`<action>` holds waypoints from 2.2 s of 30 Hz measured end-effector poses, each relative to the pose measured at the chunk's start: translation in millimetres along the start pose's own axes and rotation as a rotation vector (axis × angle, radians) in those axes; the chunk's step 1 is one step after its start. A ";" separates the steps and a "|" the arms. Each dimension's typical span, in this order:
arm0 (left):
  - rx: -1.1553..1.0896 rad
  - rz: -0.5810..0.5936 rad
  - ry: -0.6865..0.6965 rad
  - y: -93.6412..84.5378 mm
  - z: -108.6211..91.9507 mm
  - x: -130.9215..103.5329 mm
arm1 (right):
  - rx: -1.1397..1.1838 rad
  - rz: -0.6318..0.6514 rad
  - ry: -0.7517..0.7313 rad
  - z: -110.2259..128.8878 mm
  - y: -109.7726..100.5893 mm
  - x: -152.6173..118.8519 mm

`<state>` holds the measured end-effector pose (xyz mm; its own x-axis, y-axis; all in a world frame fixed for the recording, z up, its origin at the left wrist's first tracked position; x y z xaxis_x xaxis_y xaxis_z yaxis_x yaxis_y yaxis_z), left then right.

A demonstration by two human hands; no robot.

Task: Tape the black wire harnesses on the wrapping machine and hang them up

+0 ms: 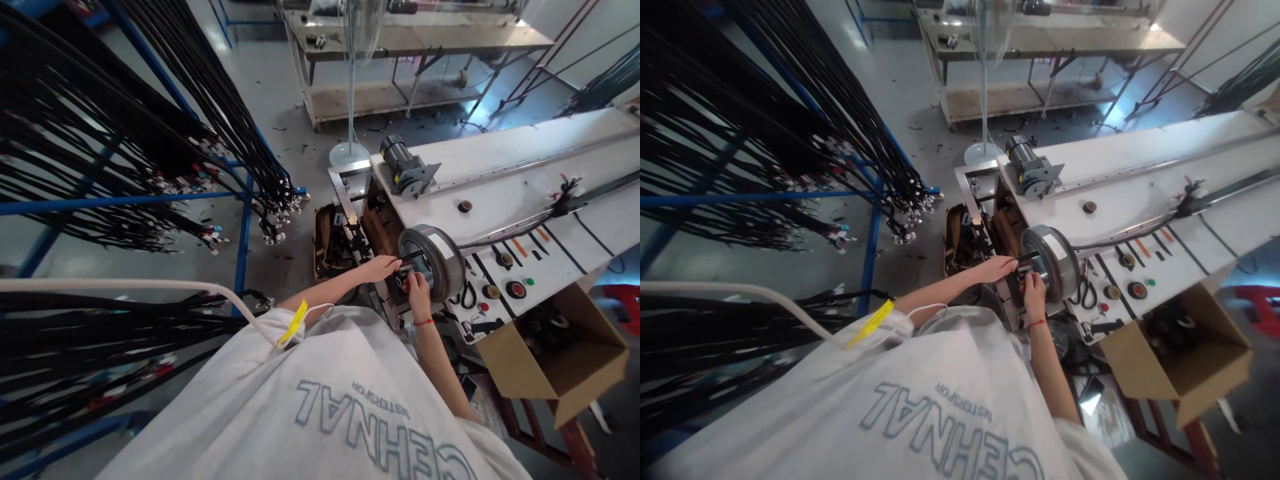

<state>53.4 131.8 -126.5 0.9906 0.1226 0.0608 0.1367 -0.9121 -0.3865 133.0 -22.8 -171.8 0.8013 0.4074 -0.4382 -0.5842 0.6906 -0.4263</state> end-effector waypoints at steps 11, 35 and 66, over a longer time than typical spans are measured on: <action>0.313 0.109 0.036 9.2 15.2 0.3 | 0.221 0.121 0.069 18.8 11.1 -1.2; 0.311 0.229 -0.179 13.3 60.6 -65.6 | -0.126 -0.769 -0.001 -23.3 -143.7 -0.6; 0.282 0.075 -0.201 19.5 38.8 -99.4 | 0.000 -0.923 0.600 -119.4 -174.1 30.7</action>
<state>-42.1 117.0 -175.7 0.9759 0.1596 -0.1490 0.0326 -0.7812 -0.6234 243.9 -201.9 -205.5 0.7368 -0.6222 -0.2645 0.2067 0.5798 -0.7881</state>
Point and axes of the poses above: each hand's wrist, its own x-axis towards the middle knuckle, its own y-axis out of the palm, z = x × y, the point moved 2 cm from there along x, towards the middle knuckle, and after that the axes turned 13 degrees about y, right-handed, at the moved point
